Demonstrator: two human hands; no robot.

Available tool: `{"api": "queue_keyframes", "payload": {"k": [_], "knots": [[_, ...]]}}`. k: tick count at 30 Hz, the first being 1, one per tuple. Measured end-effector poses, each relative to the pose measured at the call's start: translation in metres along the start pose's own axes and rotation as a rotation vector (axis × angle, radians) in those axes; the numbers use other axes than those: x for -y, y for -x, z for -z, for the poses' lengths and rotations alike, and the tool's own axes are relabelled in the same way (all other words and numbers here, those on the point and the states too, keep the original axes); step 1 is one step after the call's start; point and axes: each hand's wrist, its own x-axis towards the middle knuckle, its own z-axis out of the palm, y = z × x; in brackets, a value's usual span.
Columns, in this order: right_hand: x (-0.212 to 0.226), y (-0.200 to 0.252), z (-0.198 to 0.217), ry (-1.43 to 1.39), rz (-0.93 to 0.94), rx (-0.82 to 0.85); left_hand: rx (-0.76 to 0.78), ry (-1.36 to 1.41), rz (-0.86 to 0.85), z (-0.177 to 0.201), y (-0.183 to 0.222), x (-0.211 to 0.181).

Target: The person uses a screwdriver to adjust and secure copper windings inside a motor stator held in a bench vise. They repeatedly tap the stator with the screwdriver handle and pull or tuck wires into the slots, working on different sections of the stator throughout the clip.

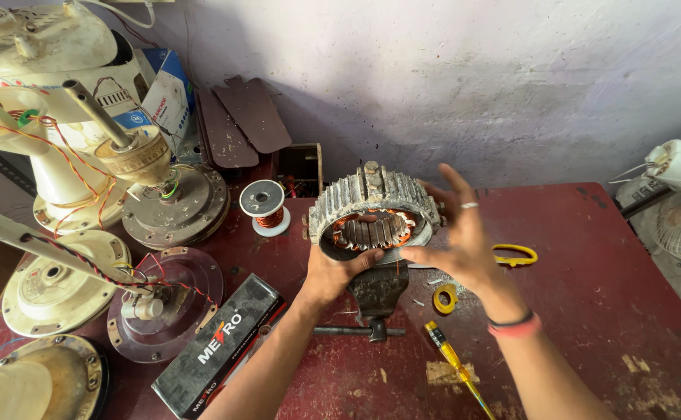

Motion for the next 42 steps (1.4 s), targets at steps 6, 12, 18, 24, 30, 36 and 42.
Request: {"api": "queue_keyframes", "payload": {"k": [6, 12, 18, 24, 30, 36, 42], "knots": [[-0.036, -0.007, -0.015, -0.238, -0.131, 0.102, 0.008, 0.080, 0.031, 0.001, -0.002, 0.005], [-0.052, 0.003, -0.017, -0.177, -0.185, 0.052, 0.015, 0.203, 0.098, 0.000, -0.001, 0.006], [-0.061, 0.008, -0.018, -0.225, -0.163, -0.021, -0.007, 0.210, 0.139, -0.001, -0.001, 0.010], [-0.070, 0.009, -0.019, -0.161, -0.141, -0.027, 0.018, 0.154, 0.160, 0.000, -0.003, 0.017], [-0.074, 0.009, -0.016, -0.182, -0.162, 0.012, 0.018, 0.187, 0.121, 0.000, -0.003, 0.019], [-0.077, 0.003, -0.003, -0.187, -0.220, 0.135, 0.033, 0.137, 0.149, 0.001, -0.004, 0.022], [-0.077, 0.010, -0.012, -0.243, -0.220, 0.045, 0.001, 0.121, 0.156, -0.001, -0.004, 0.025]]}}
